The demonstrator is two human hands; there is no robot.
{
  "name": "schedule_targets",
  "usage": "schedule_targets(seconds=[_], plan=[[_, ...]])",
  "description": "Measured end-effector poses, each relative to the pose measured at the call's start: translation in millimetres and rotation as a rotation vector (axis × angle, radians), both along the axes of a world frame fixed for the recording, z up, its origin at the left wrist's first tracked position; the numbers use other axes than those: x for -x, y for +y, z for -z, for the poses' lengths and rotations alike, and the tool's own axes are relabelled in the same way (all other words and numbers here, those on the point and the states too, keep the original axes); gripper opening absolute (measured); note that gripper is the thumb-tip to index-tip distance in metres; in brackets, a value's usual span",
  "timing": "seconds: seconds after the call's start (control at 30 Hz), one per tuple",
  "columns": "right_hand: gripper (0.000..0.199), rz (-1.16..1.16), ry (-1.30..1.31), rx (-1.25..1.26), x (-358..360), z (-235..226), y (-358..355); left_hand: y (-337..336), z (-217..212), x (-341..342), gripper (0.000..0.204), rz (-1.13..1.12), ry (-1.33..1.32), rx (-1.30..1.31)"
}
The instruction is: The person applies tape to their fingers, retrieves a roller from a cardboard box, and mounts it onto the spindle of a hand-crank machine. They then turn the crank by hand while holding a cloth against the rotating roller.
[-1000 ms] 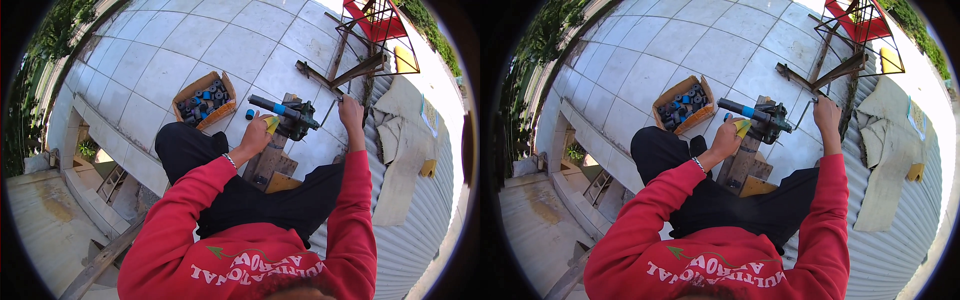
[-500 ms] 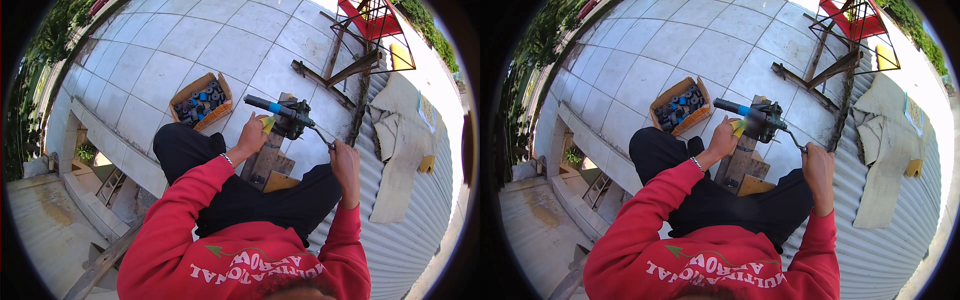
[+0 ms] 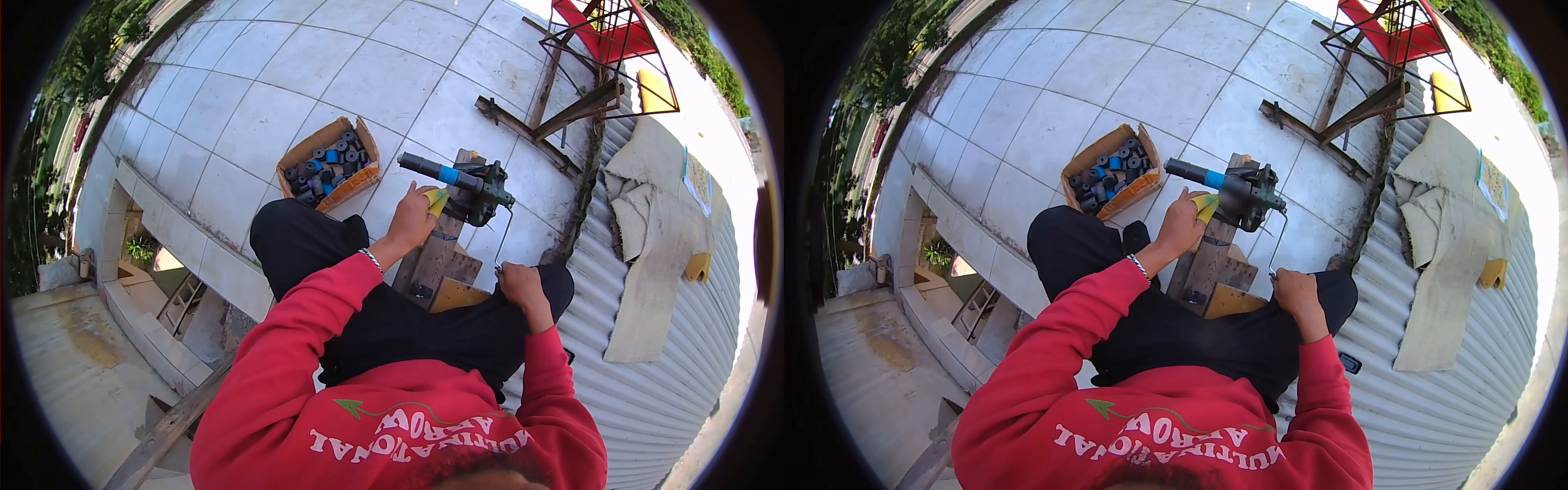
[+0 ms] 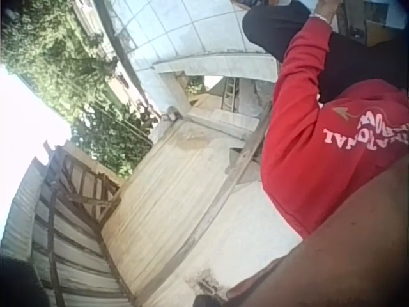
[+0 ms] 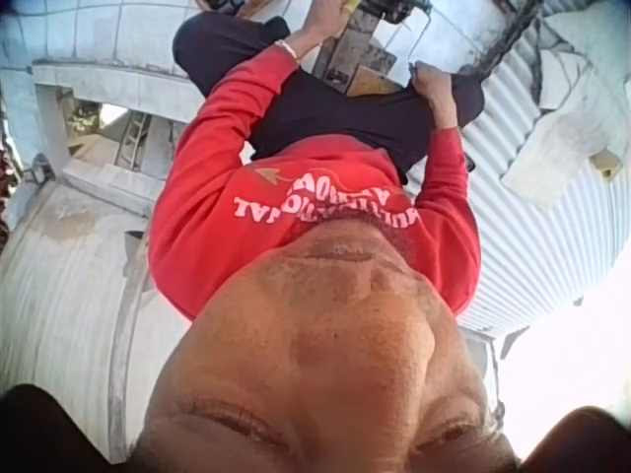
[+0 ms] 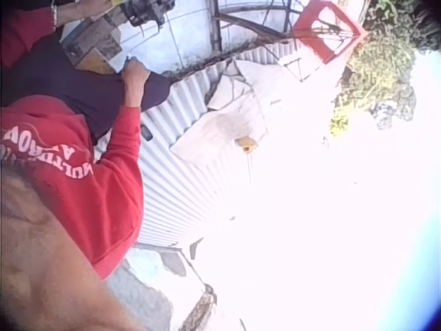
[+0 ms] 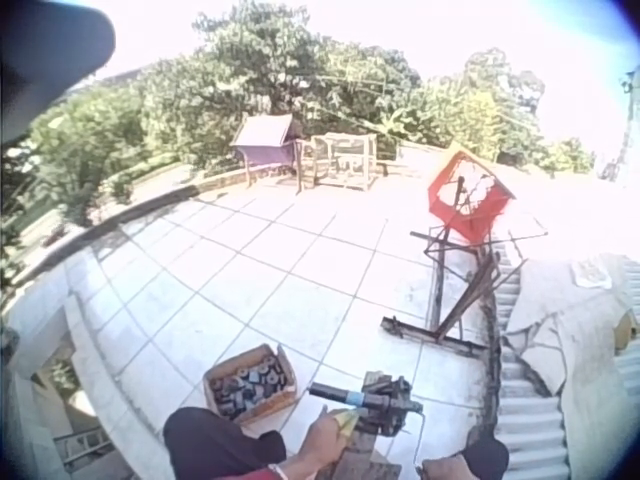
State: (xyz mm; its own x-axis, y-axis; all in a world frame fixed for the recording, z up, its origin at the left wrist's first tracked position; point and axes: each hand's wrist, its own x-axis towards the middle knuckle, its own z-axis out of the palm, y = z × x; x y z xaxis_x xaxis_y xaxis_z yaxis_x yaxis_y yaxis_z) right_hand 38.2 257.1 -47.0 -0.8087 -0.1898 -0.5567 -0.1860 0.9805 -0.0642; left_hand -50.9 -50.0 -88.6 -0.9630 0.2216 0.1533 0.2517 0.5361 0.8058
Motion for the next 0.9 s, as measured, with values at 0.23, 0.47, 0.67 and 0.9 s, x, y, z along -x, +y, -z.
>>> schedule_targets(seconds=[0.23,0.47,0.67,0.9], plan=[[0.032,0.015,-0.168,-0.055,56.5,92.9,6.7,1.3,0.7,-0.3,0.039,-0.007,-0.002,-0.024],[0.029,0.192,-0.058,-0.095,145.8,130.7,19.1,0.9,2.2,1.4,0.038,-0.005,0.021,-0.040],[0.023,0.253,0.208,-0.113,215.2,102.8,29.4,0.3,-1.9,1.6,0.036,0.003,0.023,-0.074],[0.022,0.153,0.440,-0.121,250.5,24.6,36.4,1.7,-7.8,0.7,0.037,0.002,0.016,-0.080]])
